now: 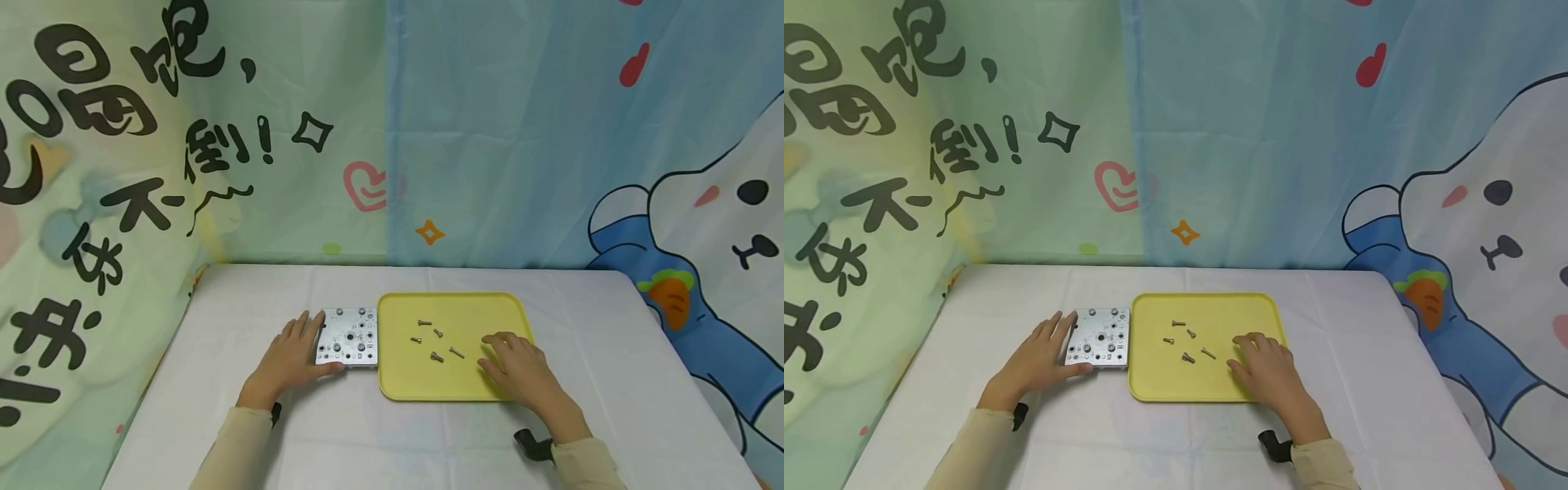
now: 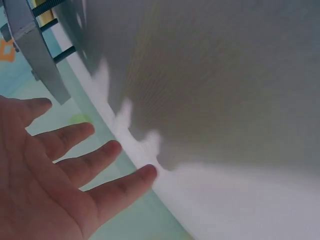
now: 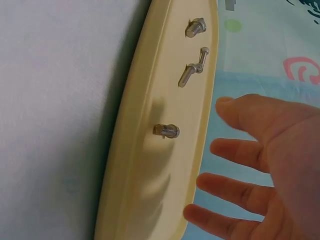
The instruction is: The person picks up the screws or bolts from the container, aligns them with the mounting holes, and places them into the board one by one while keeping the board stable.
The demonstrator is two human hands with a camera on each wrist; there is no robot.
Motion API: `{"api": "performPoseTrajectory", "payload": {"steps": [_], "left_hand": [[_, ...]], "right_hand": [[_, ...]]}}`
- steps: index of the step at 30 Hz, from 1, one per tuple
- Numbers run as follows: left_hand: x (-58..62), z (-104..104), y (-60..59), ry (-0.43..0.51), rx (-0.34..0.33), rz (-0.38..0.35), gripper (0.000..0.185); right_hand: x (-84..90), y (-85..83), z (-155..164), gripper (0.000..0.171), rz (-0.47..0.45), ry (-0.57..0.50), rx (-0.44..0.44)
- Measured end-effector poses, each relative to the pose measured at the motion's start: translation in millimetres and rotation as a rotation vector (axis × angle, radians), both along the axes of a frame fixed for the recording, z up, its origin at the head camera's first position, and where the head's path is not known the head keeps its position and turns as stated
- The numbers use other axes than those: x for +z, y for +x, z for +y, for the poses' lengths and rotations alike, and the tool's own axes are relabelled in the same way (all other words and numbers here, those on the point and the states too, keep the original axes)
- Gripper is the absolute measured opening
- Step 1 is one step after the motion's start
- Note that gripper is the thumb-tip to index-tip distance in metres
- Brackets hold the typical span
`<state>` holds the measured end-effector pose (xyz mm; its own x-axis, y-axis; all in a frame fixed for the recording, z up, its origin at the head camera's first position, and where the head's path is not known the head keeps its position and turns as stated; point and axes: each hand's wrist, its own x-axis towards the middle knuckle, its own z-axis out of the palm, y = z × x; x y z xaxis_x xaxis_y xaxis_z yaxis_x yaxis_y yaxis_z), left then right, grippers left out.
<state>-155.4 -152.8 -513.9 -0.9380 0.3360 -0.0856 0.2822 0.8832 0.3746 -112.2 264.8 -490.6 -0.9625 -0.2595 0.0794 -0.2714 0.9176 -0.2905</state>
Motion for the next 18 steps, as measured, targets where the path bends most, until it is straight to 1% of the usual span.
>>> {"api": "performPoseTrajectory", "payload": {"steps": [5,8,14,18], "left_hand": [[0.6,1.8,-1.3,-0.009,0.005,-0.026,0.114],[1.3,2.6,-1.2,-0.008,0.008,-0.035,0.114],[0.9,3.1,-1.8,-0.011,0.013,-0.062,0.114],[0.4,3.2,-2.0,-0.019,0.015,-0.064,0.114]], "right_hand": [[-1.0,-0.9,-0.9,0.023,-0.036,0.01,-0.016],[-2.0,-1.5,0.1,0.018,-0.049,0.024,-0.025],[-3.5,-2.8,-0.3,0.015,-0.108,0.049,-0.058],[-5.2,-4.9,-2.4,0.017,-0.142,0.076,-0.08]]}}
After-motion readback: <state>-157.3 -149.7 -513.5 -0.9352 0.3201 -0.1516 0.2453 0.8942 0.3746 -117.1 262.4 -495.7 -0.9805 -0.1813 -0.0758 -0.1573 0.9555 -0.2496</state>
